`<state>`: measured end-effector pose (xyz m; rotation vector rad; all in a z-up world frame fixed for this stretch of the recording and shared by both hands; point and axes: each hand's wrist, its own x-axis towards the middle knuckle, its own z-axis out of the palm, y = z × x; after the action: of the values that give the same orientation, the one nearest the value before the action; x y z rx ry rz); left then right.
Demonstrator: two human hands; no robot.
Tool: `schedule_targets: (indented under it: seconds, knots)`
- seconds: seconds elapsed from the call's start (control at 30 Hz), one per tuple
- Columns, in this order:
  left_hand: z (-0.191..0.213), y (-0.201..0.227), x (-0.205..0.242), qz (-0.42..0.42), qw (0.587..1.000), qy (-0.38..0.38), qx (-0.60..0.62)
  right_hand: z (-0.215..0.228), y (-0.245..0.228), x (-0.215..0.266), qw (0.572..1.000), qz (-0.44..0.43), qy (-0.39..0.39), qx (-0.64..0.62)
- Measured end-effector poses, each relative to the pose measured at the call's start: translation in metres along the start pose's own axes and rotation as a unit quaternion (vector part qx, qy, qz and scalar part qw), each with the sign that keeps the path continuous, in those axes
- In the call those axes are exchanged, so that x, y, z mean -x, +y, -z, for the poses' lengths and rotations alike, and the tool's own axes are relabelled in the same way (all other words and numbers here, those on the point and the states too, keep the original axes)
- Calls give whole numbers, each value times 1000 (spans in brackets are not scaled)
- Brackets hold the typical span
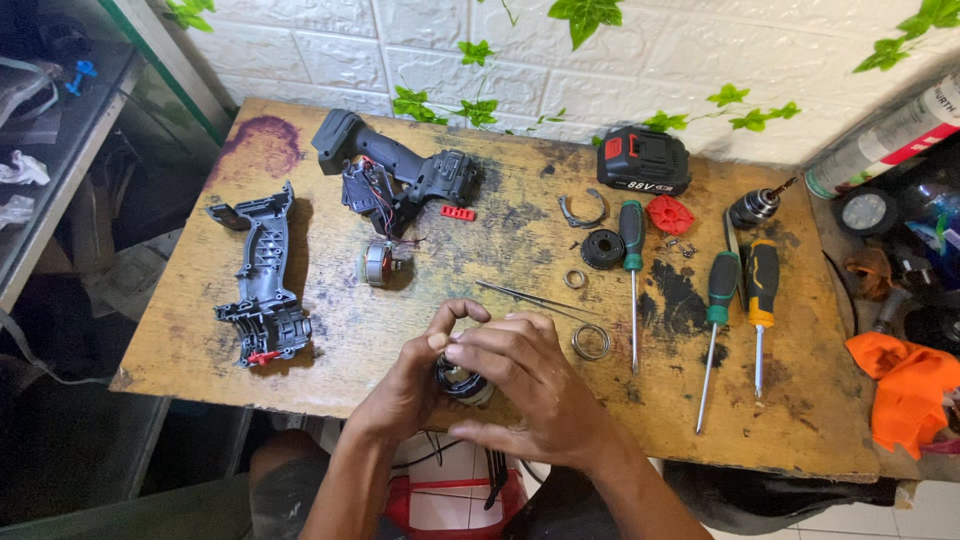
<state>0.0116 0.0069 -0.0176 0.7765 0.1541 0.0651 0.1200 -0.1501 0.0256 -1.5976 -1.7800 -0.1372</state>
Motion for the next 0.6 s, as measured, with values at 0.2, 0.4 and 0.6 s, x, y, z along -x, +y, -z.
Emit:
schedule_targets:
  seconds: [0.2,0.4,0.6]
  knots:
    - [7,-4,-7,-17,998,-14,56,5,0,-13,999,15,-30,22]
    - [25,-19,-13,83,985,115,97,9,-3,-27,998,-2,-44,-34]
    - [0,-6,-10,34,992,24,120,7,-2,-26,998,1,-41,-52]
